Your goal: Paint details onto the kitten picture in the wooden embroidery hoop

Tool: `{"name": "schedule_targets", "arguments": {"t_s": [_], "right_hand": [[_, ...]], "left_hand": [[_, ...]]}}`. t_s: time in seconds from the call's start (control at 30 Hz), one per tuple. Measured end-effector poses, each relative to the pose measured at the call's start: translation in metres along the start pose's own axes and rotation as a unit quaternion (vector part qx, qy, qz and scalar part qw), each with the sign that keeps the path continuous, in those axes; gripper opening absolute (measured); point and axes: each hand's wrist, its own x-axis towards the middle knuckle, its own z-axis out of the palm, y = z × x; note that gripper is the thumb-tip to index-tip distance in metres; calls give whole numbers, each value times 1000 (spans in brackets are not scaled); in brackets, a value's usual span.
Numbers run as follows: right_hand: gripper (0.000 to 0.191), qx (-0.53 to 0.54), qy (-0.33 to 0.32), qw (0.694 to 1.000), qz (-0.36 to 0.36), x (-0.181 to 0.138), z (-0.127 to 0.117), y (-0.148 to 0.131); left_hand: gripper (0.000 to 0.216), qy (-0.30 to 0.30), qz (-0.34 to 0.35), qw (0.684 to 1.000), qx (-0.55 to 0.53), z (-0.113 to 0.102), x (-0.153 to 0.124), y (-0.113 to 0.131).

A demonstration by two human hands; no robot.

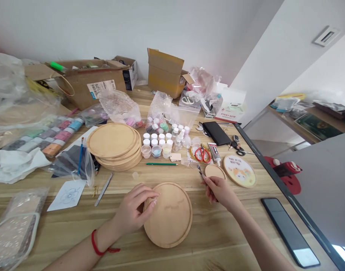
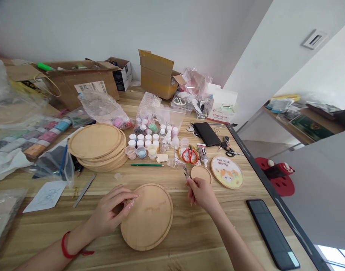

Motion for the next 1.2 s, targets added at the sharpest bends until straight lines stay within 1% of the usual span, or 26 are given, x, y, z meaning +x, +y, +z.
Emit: {"name": "schedule_targets", "arguments": {"t_s": [0.1,0.23,0.47,0.6,0.8,0.93,1.07,1.2], "right_hand": [[31,-20,-2,999,25,6,0,-7],[35,-32,-7,999,43,12,2,-20],[38,-26,-14,998,52,20,9,-31],[36,-22,-4,999,24,22,8,-30],[30,-35,28,998,-38,20,5,-22],[34,-55,59,993,-82,15,3,-20],[35,-75,93,987,-111,10,-4,-28],[39,-96,115,980,-128,12,-18,-44]], "left_hand": [[18,1,0,1000,-3,0,1,1],[18,1,2,1000,-4,0,2,2],[19,-2,2,1000,-5,1,1,1],[19,-1,3,1000,-6,1,1,0],[18,-5,1,1000,-1,1,2,0],[17,-2,2,1000,0,1,3,1],[17,-2,2,1000,1,1,3,1],[17,-1,2,1000,-4,1,3,1]]}}
